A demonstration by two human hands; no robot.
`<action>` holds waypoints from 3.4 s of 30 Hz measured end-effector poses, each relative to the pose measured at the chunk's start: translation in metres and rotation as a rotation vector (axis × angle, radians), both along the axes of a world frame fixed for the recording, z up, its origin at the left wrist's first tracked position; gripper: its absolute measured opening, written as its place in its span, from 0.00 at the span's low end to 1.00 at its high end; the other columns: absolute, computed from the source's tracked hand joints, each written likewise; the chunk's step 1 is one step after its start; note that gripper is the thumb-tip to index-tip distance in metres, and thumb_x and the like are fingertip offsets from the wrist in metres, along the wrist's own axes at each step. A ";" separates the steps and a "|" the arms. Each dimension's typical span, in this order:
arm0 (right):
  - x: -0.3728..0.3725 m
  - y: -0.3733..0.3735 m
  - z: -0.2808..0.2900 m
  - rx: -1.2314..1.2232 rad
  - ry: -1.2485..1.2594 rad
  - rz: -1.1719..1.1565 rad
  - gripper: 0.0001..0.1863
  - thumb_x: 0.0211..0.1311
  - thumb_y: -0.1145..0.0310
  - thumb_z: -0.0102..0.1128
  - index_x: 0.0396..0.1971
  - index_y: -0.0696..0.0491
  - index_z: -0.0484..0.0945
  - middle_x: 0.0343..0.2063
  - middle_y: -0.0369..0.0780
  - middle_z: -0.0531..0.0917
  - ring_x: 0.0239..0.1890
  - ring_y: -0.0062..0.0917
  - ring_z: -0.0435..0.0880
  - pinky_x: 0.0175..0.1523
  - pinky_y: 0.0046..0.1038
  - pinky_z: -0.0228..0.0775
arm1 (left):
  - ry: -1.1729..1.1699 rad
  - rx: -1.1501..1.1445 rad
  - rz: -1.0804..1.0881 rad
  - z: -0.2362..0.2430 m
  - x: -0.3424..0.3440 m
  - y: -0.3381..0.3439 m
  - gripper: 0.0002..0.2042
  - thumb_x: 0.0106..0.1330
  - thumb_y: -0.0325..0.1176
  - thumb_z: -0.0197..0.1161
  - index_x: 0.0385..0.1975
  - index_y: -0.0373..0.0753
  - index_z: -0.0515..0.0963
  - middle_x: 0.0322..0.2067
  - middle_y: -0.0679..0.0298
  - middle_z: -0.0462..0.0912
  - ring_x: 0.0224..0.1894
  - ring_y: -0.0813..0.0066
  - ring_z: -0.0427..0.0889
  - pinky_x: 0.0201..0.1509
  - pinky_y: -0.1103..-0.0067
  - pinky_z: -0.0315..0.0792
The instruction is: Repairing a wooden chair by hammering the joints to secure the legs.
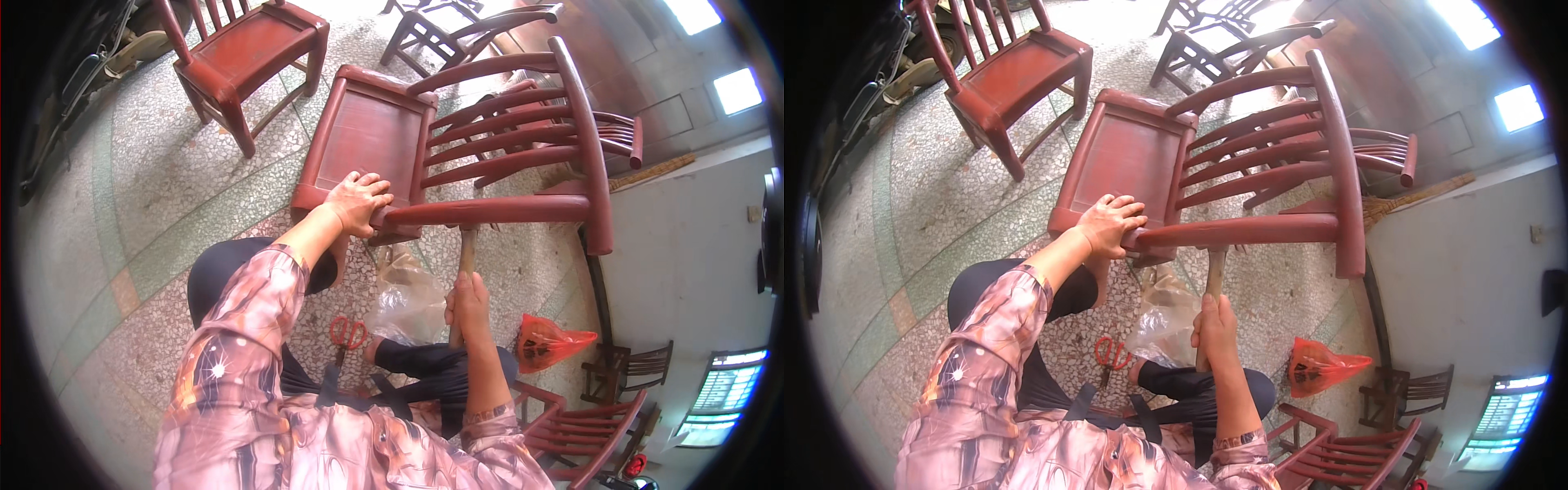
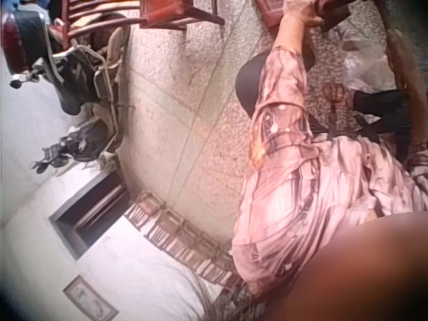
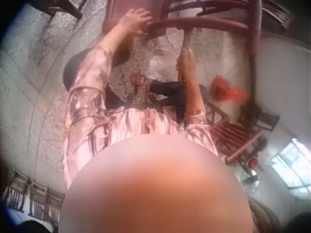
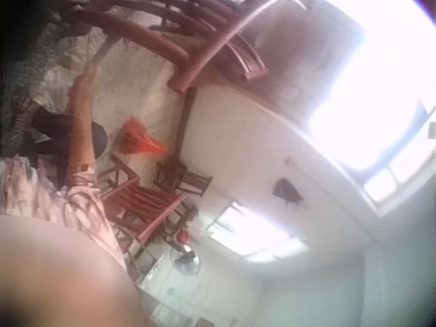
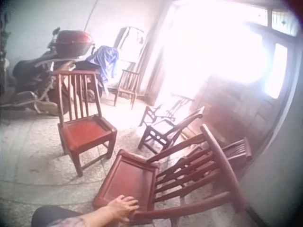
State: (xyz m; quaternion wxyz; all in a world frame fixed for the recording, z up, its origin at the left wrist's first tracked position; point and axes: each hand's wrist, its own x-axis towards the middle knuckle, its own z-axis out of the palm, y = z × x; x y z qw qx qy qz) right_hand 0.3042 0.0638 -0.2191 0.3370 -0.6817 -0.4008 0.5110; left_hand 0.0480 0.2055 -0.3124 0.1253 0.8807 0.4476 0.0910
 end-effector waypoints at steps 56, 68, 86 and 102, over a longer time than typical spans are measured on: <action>-0.108 0.194 0.161 -0.144 -1.539 1.317 0.22 0.66 0.52 0.47 0.40 0.59 0.74 0.30 0.53 0.83 0.37 0.46 0.83 0.45 0.46 0.71 | 0.009 -0.109 0.015 0.003 0.000 0.004 0.37 0.45 0.43 0.65 0.59 0.34 0.68 0.65 0.59 0.63 0.69 0.65 0.57 0.70 0.61 0.52; -0.129 0.219 0.117 -0.502 -1.535 1.473 0.28 0.69 0.47 0.40 0.41 0.57 0.81 0.34 0.48 0.84 0.38 0.38 0.85 0.46 0.39 0.75 | 0.005 -0.108 0.002 -0.015 -0.002 -0.002 0.40 0.44 0.47 0.67 0.59 0.32 0.68 0.64 0.55 0.64 0.69 0.64 0.57 0.70 0.59 0.51; -0.150 0.222 0.127 -0.813 -1.499 1.227 0.26 0.70 0.50 0.42 0.38 0.59 0.79 0.22 0.44 0.81 0.29 0.30 0.82 0.38 0.35 0.73 | 0.024 -0.112 -0.030 -0.006 0.001 0.003 0.46 0.42 0.55 0.70 0.60 0.31 0.68 0.65 0.56 0.63 0.69 0.63 0.57 0.70 0.58 0.51; -0.142 0.215 0.126 -0.831 -1.468 1.262 0.26 0.70 0.50 0.44 0.28 0.59 0.79 0.16 0.40 0.78 0.19 0.27 0.79 0.29 0.35 0.72 | -0.001 -0.124 -0.023 -0.003 -0.001 0.006 0.45 0.41 0.51 0.72 0.60 0.32 0.68 0.65 0.57 0.63 0.70 0.63 0.57 0.70 0.58 0.51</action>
